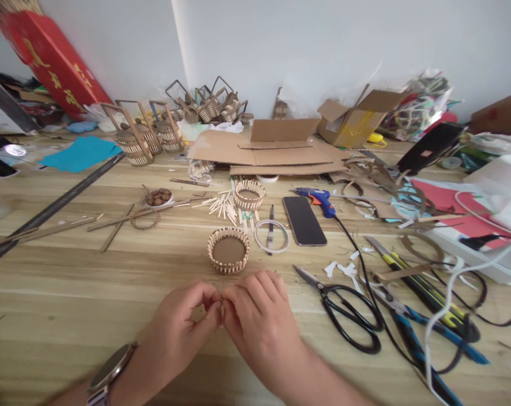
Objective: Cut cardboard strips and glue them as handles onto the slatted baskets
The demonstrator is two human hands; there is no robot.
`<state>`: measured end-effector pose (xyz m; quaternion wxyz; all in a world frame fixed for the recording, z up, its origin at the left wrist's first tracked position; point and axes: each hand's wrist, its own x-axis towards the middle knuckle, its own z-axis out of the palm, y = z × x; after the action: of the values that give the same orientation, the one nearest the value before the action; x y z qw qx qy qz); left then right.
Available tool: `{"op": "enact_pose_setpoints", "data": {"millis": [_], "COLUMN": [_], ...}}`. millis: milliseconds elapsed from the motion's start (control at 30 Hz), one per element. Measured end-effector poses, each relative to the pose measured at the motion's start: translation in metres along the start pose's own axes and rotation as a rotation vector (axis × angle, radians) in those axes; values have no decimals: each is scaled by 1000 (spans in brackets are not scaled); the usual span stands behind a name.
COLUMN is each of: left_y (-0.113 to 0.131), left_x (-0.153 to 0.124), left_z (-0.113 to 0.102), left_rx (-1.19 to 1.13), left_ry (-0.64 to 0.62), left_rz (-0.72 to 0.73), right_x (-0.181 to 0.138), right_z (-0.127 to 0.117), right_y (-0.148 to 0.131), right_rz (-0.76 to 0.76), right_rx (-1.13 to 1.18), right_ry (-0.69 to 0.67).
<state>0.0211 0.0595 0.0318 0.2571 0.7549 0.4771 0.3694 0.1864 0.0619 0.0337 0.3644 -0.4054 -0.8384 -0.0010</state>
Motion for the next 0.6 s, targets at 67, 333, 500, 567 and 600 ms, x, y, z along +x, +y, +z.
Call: {"op": "enact_pose_setpoints", "data": {"millis": [67, 333, 500, 567, 600], "left_y": [0, 1, 0, 0, 0], "left_x": [0, -1, 0, 0, 1], "left_z": [0, 1, 1, 0, 0], "left_rx": [4, 29, 28, 9, -2], "left_ry": [22, 44, 45, 33, 26], "left_rz": [8, 17, 21, 13, 2], "right_x": [-1, 0, 0, 0, 0], "right_z": [1, 1, 0, 0, 1], "right_y": [-1, -1, 0, 1, 1], "right_rz": [8, 6, 3, 15, 27], "right_rx": [11, 25, 27, 46, 67], "right_ry": [18, 26, 10, 8, 7]}}
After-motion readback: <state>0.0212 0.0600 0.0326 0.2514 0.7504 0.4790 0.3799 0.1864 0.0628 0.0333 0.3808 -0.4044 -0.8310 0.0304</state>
